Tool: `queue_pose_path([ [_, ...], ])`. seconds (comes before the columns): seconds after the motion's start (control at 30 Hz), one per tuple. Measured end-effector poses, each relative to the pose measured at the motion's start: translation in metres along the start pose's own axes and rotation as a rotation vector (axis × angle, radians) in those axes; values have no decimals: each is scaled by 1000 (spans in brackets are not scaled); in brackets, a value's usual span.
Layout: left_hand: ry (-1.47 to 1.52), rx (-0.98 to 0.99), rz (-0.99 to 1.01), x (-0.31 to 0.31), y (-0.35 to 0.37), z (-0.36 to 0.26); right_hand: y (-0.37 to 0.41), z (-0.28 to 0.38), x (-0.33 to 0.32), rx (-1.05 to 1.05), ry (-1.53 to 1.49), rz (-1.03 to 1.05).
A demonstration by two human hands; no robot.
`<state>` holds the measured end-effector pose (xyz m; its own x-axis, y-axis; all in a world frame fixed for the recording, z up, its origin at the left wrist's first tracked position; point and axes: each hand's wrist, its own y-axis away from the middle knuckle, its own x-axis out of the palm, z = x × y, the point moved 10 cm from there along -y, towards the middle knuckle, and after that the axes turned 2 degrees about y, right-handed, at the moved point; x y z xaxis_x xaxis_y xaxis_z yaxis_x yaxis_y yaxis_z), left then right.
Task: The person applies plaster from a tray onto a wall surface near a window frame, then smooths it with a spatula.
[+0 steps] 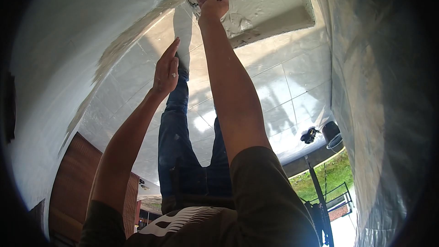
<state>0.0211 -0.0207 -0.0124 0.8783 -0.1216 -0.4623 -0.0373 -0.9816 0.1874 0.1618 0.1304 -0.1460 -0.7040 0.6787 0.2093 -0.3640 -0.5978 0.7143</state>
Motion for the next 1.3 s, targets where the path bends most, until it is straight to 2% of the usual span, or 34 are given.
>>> queue_pose_path([
  [0.23,-21,-6,14,4,0,-2,-19,12,2,-162,67,78],
  [0.33,-19,-12,21,7,-1,-2,-8,19,1,-97,16,37],
  [0.4,-48,51,15,8,-1,-7,-12,12,-5,-55,60,-18],
  [0.53,-52,45,16,9,-1,-6,-18,8,-7,10,11,20],
  [0.63,-44,57,15,9,-1,-8,-26,15,-8,75,-163,9],
  [0.7,-6,-1,16,10,0,-4,-33,38,-2,5,-367,64],
  [0.73,-9,2,15,9,-1,-5,-36,54,-2,-53,-390,80],
  [0.8,-53,59,7,6,-1,-12,-61,85,-4,-147,-362,238],
  [0.83,-56,67,5,5,-2,-14,-60,94,-11,-159,-387,206],
  [0.87,-62,75,5,5,-2,-16,-35,117,-12,-173,-413,174],
  [1.13,-131,119,-23,-7,-16,-78,55,228,-38,-275,-397,390],
  [1.23,-71,137,-30,-11,-18,-118,96,268,-41,-299,-291,498],
  [1.3,-51,201,-63,-12,-16,-146,138,303,-30,-425,-113,661],
])
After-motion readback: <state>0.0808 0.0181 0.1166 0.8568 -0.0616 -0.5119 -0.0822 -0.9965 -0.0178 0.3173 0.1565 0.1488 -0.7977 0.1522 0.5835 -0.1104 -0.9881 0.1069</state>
